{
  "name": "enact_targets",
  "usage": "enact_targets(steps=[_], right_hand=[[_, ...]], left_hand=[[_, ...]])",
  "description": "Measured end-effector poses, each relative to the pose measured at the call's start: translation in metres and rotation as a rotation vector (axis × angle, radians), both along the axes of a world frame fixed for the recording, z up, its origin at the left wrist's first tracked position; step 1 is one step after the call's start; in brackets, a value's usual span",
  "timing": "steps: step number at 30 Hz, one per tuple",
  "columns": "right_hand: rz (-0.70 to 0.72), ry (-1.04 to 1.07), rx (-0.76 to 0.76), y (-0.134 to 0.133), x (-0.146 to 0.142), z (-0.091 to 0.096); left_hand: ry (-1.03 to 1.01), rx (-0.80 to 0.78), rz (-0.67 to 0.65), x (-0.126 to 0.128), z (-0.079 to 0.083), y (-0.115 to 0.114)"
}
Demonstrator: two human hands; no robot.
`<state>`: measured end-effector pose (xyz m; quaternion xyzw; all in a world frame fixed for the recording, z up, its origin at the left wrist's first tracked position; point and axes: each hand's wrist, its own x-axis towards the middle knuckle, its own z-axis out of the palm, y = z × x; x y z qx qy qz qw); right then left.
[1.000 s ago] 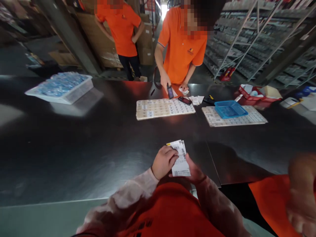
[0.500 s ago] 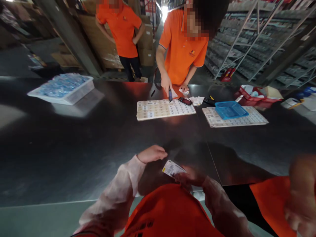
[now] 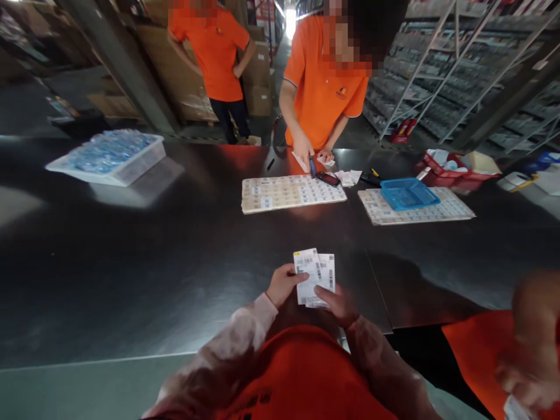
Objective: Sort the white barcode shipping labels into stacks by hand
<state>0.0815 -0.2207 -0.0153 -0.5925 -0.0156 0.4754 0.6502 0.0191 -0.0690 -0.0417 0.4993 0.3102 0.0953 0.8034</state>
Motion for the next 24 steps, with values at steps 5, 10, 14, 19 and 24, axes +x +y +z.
enact_targets(steps=[5, 10, 14, 19, 24], right_hand=[[0.025, 0.157, 0.153, -0.012, 0.006, 0.015], [-0.026, 0.185, 0.177, -0.011, 0.011, 0.004], [-0.114, 0.140, 0.137, -0.006, 0.013, -0.018], [-0.188, 0.154, 0.059, -0.008, 0.014, -0.023], [-0.194, 0.111, 0.044, -0.012, 0.016, -0.026]], left_hand=[[0.057, -0.091, 0.069, -0.006, -0.002, 0.027], [0.021, -0.174, 0.105, -0.010, 0.000, 0.034], [0.005, -0.282, 0.162, -0.008, 0.006, 0.031], [0.001, -0.242, 0.203, -0.008, 0.015, 0.027], [0.009, -0.163, 0.231, -0.009, 0.015, 0.025]])
